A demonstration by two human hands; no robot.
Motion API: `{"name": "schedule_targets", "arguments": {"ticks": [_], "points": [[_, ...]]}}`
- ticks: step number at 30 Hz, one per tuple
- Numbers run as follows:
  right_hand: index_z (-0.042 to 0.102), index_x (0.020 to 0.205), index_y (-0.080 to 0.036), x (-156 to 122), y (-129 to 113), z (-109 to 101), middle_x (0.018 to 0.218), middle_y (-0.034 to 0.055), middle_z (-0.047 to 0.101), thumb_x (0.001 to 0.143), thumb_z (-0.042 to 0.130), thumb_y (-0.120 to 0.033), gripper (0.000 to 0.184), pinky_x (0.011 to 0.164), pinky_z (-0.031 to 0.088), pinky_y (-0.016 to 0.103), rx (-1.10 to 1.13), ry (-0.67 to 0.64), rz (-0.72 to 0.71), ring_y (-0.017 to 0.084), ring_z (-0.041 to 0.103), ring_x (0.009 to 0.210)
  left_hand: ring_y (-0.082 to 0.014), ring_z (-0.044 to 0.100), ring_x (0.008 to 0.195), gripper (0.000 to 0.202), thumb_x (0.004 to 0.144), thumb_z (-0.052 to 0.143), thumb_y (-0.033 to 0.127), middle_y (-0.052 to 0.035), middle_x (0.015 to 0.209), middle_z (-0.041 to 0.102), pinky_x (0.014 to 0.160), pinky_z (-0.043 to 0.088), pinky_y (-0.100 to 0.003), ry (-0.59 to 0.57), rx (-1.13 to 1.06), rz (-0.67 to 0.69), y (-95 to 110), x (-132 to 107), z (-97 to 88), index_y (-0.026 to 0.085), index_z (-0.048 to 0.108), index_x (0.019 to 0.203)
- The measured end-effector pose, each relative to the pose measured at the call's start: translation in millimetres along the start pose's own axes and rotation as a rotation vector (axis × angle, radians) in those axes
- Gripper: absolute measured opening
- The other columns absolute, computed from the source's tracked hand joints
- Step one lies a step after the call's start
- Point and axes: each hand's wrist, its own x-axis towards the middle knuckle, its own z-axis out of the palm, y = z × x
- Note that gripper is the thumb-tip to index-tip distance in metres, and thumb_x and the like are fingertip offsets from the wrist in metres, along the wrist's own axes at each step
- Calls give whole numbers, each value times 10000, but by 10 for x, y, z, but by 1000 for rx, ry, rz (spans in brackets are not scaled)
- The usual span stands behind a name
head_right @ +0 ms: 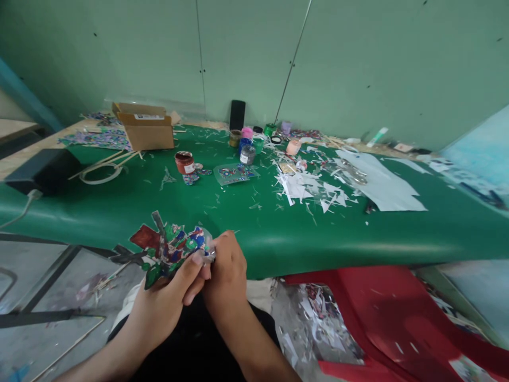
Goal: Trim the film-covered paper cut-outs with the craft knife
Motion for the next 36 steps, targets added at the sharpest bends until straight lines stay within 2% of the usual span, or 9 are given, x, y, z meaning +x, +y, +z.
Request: {"name": "schedule_targets", "arguments": {"ticks": [4, 9, 16, 21, 25, 29, 36], "points": [[420, 759, -237, -4, 5, -40, 649, -39, 464, 918, 382, -222, 164, 528, 351, 242, 24, -73, 40, 124, 458, 551, -84, 354, 426, 335, 841, 576, 381, 81, 425, 358, 499, 384, -206, -45, 77, 35, 1, 7, -67, 208, 491, 567], [490, 766, -221, -6, -25, -83, 630, -32, 521, 877, 425, -218, 129, 518, 356, 234, 72, -161, 143, 123, 473, 532, -91, 375, 439, 327, 847, 523, 379, 81, 419, 358, 517, 396, -214, -85, 151, 40, 36, 18, -97, 213, 486, 567], [468, 684, -214, 76, -96, -166, 545, -33, 518, 854, 402, -250, 186, 462, 335, 209, 97, -274, 225, 109, 444, 472, -89, 378, 435, 291, 861, 462, 334, 86, 423, 372, 526, 398, -215, -116, 186, 60, 48, 21, -119, 217, 490, 596], [463, 700, -213, 81, -66, -182, 553, -18, 522, 863, 391, -263, 185, 480, 363, 212, 90, -296, 149, 120, 471, 500, -90, 359, 425, 286, 870, 428, 324, 90, 426, 358, 495, 378, -215, -125, 203, 83, 9, 28, -135, 222, 495, 612], [410, 678, -222, 124, -51, -203, 550, -45, 467, 821, 404, -191, 146, 459, 329, 192, 124, -290, 73, 94, 424, 480, -94, 394, 451, 289, 890, 424, 332, 83, 447, 382, 513, 382, -218, -153, 211, 83, -3, 22, -163, 221, 497, 633], [317, 627, -233, 208, -43, -250, 520, -69, 397, 768, 443, -162, 202, 431, 279, 186, 223, -322, -24, 76, 365, 453, -101, 411, 471, 316, 929, 411, 352, 82, 446, 393, 569, 399, -233, -216, 252, 62, 23, 4, -217, 221, 508, 658], [277, 564, -222, 245, -28, -310, 486, -83, 345, 667, 445, -82, 243, 434, 261, 185, 323, -405, -12, 68, 322, 438, -108, 421, 483, 359, 948, 402, 329, 73, 450, 408, 601, 384, -252, -264, 316, 81, 51, -19, -271, 221, 473, 613]]}}
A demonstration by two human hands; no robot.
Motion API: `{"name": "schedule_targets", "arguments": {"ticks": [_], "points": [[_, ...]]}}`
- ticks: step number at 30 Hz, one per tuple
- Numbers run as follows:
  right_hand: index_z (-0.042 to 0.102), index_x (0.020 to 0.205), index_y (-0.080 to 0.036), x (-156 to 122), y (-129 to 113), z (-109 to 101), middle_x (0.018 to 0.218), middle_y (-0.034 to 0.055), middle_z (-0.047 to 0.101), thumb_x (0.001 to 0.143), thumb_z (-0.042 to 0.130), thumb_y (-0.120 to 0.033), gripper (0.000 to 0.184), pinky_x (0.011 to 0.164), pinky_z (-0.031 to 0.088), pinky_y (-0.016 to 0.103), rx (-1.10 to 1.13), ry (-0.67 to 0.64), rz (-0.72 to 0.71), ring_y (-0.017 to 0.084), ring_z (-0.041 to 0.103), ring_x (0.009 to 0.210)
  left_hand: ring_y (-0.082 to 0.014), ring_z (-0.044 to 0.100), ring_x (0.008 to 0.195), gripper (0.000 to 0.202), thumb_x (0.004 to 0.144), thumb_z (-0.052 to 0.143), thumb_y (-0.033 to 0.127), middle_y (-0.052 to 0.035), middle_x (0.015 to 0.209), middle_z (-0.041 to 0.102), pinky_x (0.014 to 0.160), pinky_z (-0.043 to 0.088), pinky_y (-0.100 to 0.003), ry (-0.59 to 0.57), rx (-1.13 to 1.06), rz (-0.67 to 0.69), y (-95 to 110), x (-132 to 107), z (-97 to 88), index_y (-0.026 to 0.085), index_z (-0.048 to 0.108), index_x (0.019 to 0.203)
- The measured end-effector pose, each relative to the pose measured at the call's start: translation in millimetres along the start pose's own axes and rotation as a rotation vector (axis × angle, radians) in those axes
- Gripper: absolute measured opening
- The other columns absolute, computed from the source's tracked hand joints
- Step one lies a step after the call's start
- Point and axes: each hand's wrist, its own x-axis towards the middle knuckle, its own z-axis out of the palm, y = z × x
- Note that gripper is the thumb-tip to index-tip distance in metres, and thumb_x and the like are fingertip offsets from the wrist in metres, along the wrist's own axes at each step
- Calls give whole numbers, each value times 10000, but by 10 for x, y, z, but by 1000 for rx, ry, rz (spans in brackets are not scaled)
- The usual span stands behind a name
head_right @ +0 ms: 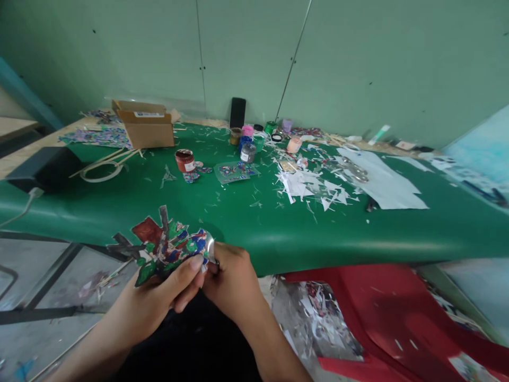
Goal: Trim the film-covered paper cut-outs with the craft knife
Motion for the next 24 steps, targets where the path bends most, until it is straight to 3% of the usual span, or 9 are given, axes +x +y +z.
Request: {"name": "schedule_targets", "arguments": {"ticks": [14, 17, 21, 24], "points": [[260, 562, -221, -11, 17, -14, 477, -80, 336, 661, 443, -77, 253, 440, 250, 191, -12, -90, -9, 69, 318, 431, -102, 422, 473, 340, 952, 415, 334, 76, 472, 403, 545, 355, -253, -29, 41, -57, -89, -38, -17, 219, 485, 639], [295, 573, -224, -23, 0, 34, 488, -76, 368, 711, 438, -97, 236, 434, 267, 189, -45, 6, -57, 72, 345, 428, -102, 424, 479, 343, 944, 436, 339, 73, 469, 405, 548, 361, -246, -5, 18, -52, -79, -39, 7, 217, 489, 628], [427, 670, -227, -88, 18, 149, 585, -41, 458, 842, 419, -152, 188, 472, 313, 216, -249, 249, -68, 104, 412, 500, -105, 406, 472, 338, 928, 434, 351, 67, 453, 400, 529, 364, -237, 28, -76, -50, -26, -24, 64, 217, 501, 625], [423, 695, -231, -123, 44, 220, 633, -25, 458, 899, 406, -161, 216, 504, 323, 235, -369, 336, -61, 121, 423, 544, -100, 350, 421, 340, 902, 447, 363, 71, 418, 374, 490, 353, -243, 56, -179, -89, 13, -19, 129, 218, 506, 601]]}}
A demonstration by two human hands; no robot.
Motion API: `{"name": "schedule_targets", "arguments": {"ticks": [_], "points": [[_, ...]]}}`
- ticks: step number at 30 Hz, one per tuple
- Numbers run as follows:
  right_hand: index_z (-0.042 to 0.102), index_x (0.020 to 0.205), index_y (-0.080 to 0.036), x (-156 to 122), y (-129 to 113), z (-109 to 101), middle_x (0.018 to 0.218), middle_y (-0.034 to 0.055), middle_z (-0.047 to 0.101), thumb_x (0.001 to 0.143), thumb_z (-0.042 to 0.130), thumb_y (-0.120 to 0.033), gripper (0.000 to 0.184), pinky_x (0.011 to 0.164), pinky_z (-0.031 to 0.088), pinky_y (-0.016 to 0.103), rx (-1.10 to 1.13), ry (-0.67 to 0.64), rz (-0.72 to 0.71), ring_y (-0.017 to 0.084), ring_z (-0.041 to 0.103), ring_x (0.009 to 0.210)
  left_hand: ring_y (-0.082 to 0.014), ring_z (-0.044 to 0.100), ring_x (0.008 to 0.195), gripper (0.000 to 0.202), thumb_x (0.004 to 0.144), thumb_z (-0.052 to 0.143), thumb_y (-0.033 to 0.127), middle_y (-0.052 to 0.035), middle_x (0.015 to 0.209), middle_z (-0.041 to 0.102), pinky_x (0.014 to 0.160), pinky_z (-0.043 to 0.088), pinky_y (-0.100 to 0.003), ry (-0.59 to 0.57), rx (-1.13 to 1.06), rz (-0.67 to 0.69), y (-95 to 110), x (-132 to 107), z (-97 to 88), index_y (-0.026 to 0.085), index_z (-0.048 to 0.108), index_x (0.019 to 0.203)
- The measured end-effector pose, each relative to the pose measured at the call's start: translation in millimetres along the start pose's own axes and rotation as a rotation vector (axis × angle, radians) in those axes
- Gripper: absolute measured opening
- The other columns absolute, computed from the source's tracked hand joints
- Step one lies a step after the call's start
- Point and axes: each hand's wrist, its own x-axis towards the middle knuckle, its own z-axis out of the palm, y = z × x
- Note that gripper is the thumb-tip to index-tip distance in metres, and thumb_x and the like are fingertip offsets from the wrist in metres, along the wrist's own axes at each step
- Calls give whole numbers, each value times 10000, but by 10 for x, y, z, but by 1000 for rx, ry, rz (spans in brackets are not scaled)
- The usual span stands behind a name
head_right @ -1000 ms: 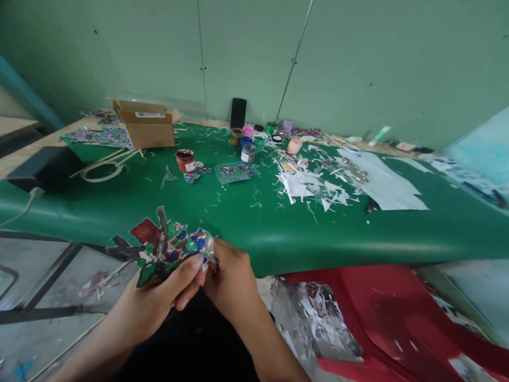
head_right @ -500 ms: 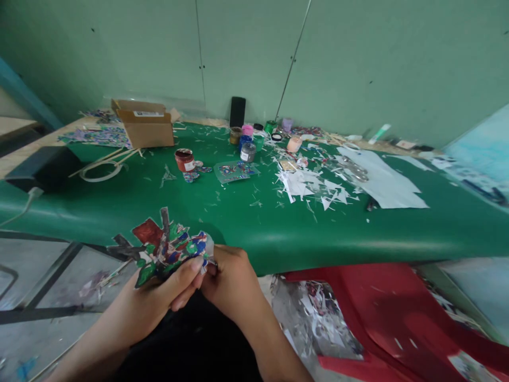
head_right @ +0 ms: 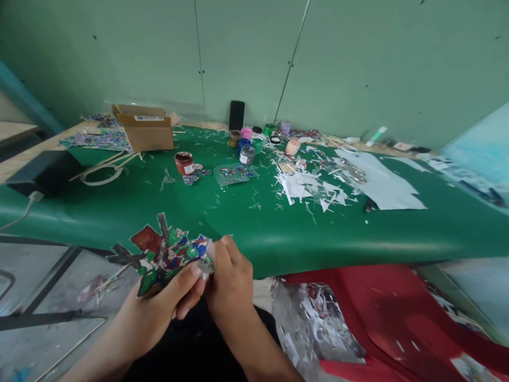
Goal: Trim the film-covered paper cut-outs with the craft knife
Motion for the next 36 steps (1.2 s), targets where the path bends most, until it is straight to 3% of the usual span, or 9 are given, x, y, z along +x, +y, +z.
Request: {"name": "schedule_targets", "arguments": {"ticks": [5, 9, 16, 19, 21, 25, 31, 34, 36], "points": [[337, 706, -247, 9, -6, 59, 632, -38, 383, 908, 381, -113, 246, 499, 273, 256, -10, 107, 36, 124, 368, 538, -93, 307, 384, 361, 845, 537, 446, 72, 395, 366, 458, 351, -255, 80, -119, -40, 12, -14, 109, 219, 511, 566], [309, 686, -248, 34, 5, 70, 621, -46, 365, 867, 412, -104, 253, 493, 259, 256, 50, 101, 87, 120, 349, 529, -93, 316, 388, 389, 825, 578, 482, 68, 397, 370, 448, 332, -255, 90, -112, -53, 11, 3, 110, 217, 500, 551], [278, 648, -241, 139, 36, -122, 555, -88, 294, 807, 495, -141, 287, 457, 260, 210, 399, -232, 250, 80, 304, 472, -103, 353, 437, 461, 852, 498, 492, 49, 433, 358, 481, 314, -263, 106, -14, -77, -32, 88, -75, 217, 426, 490], [376, 740, -236, 152, 14, -222, 629, -73, 356, 877, 471, -229, 167, 475, 301, 214, 674, -373, 350, 86, 334, 506, -111, 371, 454, 461, 864, 468, 475, 45, 430, 361, 515, 336, -266, 120, -1, -86, -77, 88, -151, 219, 422, 484], [414, 794, -232, 131, -21, -256, 661, -61, 369, 945, 416, -306, 168, 476, 302, 223, 795, -399, 366, 91, 338, 518, -112, 363, 449, 465, 880, 440, 470, 47, 419, 352, 525, 344, -267, 83, -32, -99, -111, 79, -182, 219, 435, 488], [399, 729, -227, 97, -104, -263, 617, -53, 381, 992, 370, -312, 277, 477, 306, 236, 634, -351, 307, 99, 378, 512, -112, 345, 431, 474, 877, 426, 506, 49, 411, 346, 504, 341, -268, 29, -76, -138, -150, 53, -201, 218, 462, 501], [428, 743, -244, 118, -117, -319, 631, -28, 488, 980, 382, -254, 241, 523, 381, 264, 504, -373, 174, 126, 493, 544, -105, 376, 431, 456, 875, 470, 494, 38, 439, 416, 472, 341, -253, 11, -113, -160, -169, 17, -210, 209, 490, 519], [464, 750, -245, 110, -82, -328, 631, -12, 508, 977, 404, -302, 242, 510, 386, 276, 552, -421, 207, 139, 486, 544, -105, 396, 446, 442, 863, 491, 515, 30, 487, 471, 458, 330, -249, -18, -147, -152, -177, 16, -237, 206, 500, 548], [475, 748, -237, 104, -59, -307, 614, -29, 456, 977, 414, -362, 267, 457, 341, 260, 676, -360, 310, 122, 415, 503, -105, 392, 450, 452, 876, 475, 497, 31, 489, 462, 464, 324, -252, -23, -102, -115, -167, 23, -267, 207, 468, 529]]}}
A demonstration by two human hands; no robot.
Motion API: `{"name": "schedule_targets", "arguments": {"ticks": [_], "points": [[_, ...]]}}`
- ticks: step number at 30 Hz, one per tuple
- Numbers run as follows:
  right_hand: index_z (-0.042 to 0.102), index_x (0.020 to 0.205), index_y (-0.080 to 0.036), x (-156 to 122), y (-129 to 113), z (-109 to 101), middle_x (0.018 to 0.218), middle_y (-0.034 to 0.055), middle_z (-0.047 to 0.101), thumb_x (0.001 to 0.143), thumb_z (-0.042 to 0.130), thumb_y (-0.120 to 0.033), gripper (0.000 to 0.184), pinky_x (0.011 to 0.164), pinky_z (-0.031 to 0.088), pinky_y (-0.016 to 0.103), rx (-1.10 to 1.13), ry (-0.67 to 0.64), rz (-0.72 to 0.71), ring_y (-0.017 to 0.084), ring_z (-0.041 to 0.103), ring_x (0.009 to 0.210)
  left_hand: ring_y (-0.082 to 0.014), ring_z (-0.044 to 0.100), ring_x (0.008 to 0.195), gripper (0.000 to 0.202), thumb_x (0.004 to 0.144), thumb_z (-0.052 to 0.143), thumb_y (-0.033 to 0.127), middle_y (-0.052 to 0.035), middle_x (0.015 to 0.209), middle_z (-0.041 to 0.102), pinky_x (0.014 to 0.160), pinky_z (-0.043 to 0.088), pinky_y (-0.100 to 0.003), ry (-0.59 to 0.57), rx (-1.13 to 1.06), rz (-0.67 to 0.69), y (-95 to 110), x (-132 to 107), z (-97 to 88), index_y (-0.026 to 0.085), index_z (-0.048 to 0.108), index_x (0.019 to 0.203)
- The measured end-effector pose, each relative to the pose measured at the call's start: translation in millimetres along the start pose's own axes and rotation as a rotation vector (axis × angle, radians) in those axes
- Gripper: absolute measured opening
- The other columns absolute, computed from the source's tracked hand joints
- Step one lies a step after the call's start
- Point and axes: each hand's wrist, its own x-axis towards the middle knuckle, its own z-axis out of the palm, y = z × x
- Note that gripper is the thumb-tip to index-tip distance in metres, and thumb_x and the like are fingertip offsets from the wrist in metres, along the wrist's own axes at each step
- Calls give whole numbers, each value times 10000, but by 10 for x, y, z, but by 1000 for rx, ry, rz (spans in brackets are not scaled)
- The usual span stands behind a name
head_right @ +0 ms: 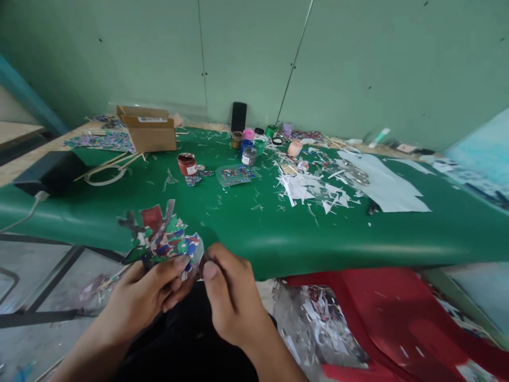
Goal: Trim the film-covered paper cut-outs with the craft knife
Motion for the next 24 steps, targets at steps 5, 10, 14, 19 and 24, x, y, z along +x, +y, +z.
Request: {"name": "schedule_targets", "arguments": {"ticks": [5, 10, 14, 19, 24], "points": [[474, 724, -217, 55, 21, 11, 576, -75, 353, 946, 513, -402, 291, 400, 264, 214, 215, 116, 127, 75, 293, 447, -102, 392, 467, 473, 885, 486, 469, 34, 476, 432, 480, 311, -249, -34, 264, 14, 83, 23, -24, 198, 465, 498], [415, 660, -227, 94, -45, 47, 522, -89, 329, 924, 525, -360, 316, 364, 269, 197, 123, 260, 113, 66, 289, 404, -96, 415, 517, 279, 801, 651, 409, 37, 579, 500, 456, 319, -214, 9, 138, 164, 113, 96, 74, 191, 539, 668], [435, 644, -222, 96, -28, 70, 528, -70, 398, 913, 533, -324, 304, 384, 318, 192, -36, 347, 51, 77, 364, 432, -88, 415, 493, 267, 805, 645, 366, 37, 554, 494, 459, 334, -216, -31, 73, 161, 89, 180, 118, 173, 547, 650], [537, 683, -214, 107, 62, -214, 544, -50, 507, 865, 575, -280, 198, 443, 387, 209, -391, 668, -91, 98, 457, 465, -80, 409, 490, 272, 867, 539, 367, 42, 574, 486, 473, 323, -213, -203, 108, 182, 26, 403, 309, 171, 539, 678], [564, 651, -202, 94, 60, -694, 515, -51, 494, 837, 622, -321, 228, 469, 381, 238, -559, 858, -85, 100, 431, 447, -88, 419, 518, 359, 867, 584, 420, 38, 550, 479, 487, 316, -218, -451, 145, 218, 15, 679, 681, 171, 521, 617]]}}
